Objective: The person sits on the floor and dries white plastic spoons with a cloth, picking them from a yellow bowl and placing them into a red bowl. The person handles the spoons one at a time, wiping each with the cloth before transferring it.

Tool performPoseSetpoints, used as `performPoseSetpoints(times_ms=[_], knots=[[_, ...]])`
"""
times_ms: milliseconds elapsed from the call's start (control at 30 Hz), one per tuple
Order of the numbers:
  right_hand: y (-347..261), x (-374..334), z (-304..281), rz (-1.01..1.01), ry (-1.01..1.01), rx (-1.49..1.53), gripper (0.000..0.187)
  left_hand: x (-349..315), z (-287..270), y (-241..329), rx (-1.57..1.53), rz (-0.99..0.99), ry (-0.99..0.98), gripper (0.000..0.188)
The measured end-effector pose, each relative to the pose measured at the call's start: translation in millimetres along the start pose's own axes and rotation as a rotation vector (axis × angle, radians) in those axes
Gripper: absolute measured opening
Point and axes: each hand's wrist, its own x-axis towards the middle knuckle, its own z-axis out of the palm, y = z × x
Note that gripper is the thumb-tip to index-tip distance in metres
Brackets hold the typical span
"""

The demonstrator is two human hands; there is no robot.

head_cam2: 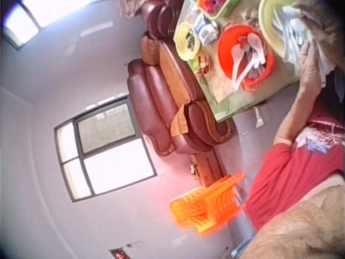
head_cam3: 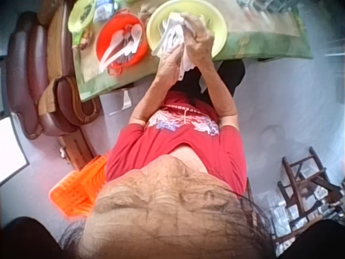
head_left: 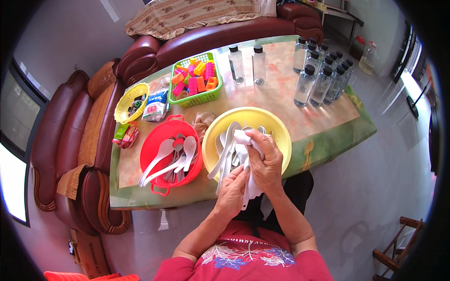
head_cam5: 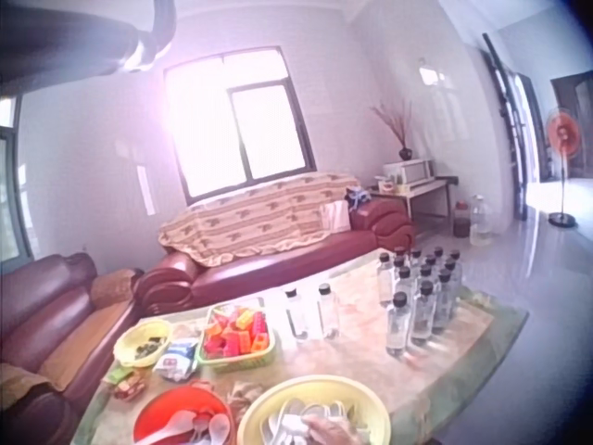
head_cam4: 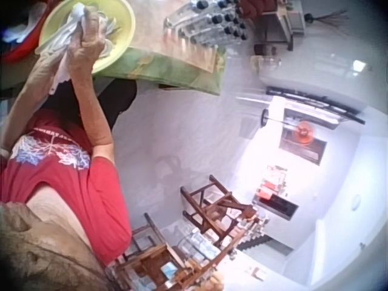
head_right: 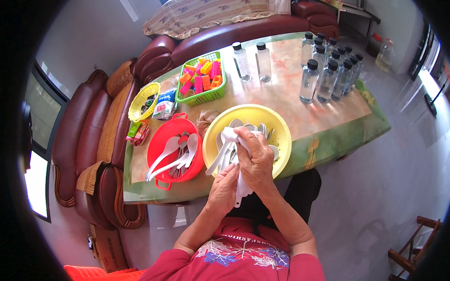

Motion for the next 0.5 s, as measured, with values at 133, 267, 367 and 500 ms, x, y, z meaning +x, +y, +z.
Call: performPoseSetpoints(times_ms=[133, 267, 367, 500], knots=[[-3, -19, 3, 0.007, -0.067, -0.145, 0.032, 4, 8, 1, -0.021, 0.075, 0.093, 0.036], [-14, -34, 5, -0.178, -0.161, -0.348, 0.04, 10, 8, 1, -0.273, 0.096, 0.133, 0.041], [-21, -44, 6, -0.181, -0.165, -0.351, 0.04, 13, -3, 3, -0.421, 0.107, 0.081, 0.04], [-29, -64, 0, -0.331, -0.231, -0.462, 0.04, 15, -9, 15, -0.471, 0.043, 0.147, 0.036]])
